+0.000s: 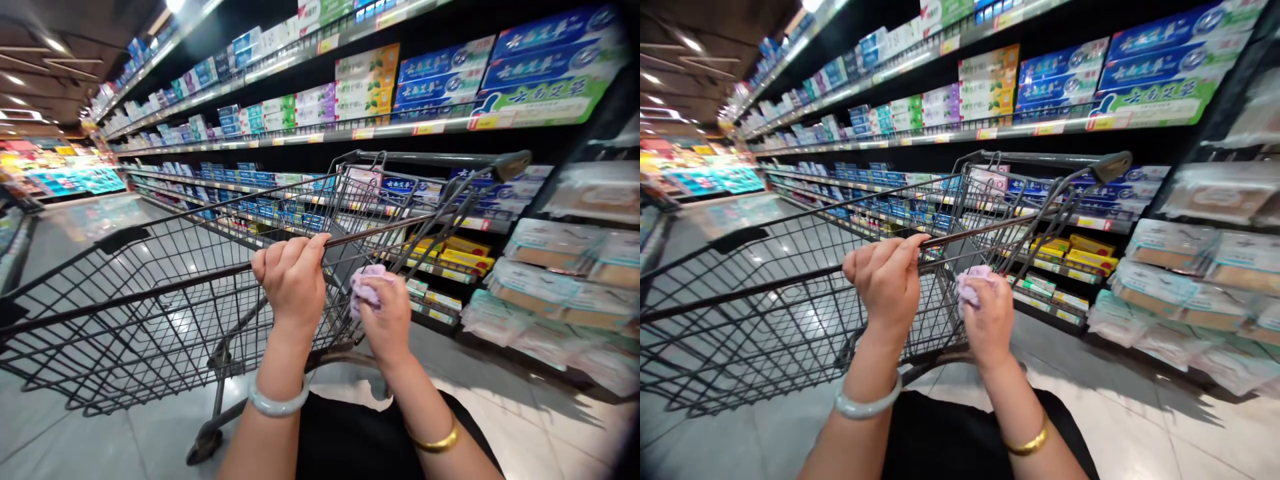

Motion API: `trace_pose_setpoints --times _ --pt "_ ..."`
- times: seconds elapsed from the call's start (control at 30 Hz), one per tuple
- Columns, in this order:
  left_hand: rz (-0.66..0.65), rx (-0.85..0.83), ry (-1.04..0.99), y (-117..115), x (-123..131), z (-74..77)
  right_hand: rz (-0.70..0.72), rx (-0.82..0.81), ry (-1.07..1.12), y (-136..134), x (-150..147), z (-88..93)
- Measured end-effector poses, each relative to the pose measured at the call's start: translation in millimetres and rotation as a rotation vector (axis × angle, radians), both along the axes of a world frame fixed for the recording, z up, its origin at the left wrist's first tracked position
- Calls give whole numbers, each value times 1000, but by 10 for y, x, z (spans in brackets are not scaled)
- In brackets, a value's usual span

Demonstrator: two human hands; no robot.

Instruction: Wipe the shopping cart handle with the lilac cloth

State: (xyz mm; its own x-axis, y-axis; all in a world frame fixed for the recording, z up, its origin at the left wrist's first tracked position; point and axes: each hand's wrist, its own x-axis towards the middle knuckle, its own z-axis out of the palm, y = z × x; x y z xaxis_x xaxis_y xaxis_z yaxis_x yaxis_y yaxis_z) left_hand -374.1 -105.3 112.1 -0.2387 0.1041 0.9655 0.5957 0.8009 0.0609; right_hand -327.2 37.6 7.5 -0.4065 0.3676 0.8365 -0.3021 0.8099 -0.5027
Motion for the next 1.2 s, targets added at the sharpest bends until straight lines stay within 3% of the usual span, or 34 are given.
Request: trace_pose_setpoints --times 0.17,0.3,0.4,0.53,0.67,0.77,0.83,0.97,1.07,1.13,1.2 --pt "10 -26 -73 81 -31 42 77 5 -66 60 -74 -24" --pt "8 -74 -163 153 -44 106 -37 -131 31 227 -141 -9" --pt "44 -147 -219 167 -35 180 -8 -142 27 140 -187 -35" --pt "77 -300 -266 -33 -15 327 100 -58 20 71 -223 -16" --pt "150 -406 -234 -355 -13 426 43 -41 82 111 -216 57" --pt "340 -412 -267 -464 -23 380 2 -3 124 -24 -200 93" --pt "389 -367 -281 -460 -32 316 21 43 129 -110 -190 104" --pt "341 -245 -255 -398 -43 225 32 97 136 12 -195 139" --pt "323 -201 -246 -366 -46 201 -47 -22 190 154 -218 209" --pt "327 -205 -243 -348 -51 193 -59 -87 221 78 -218 248" --pt "332 -220 -246 -331 -62 186 42 -26 182 -151 -197 248"
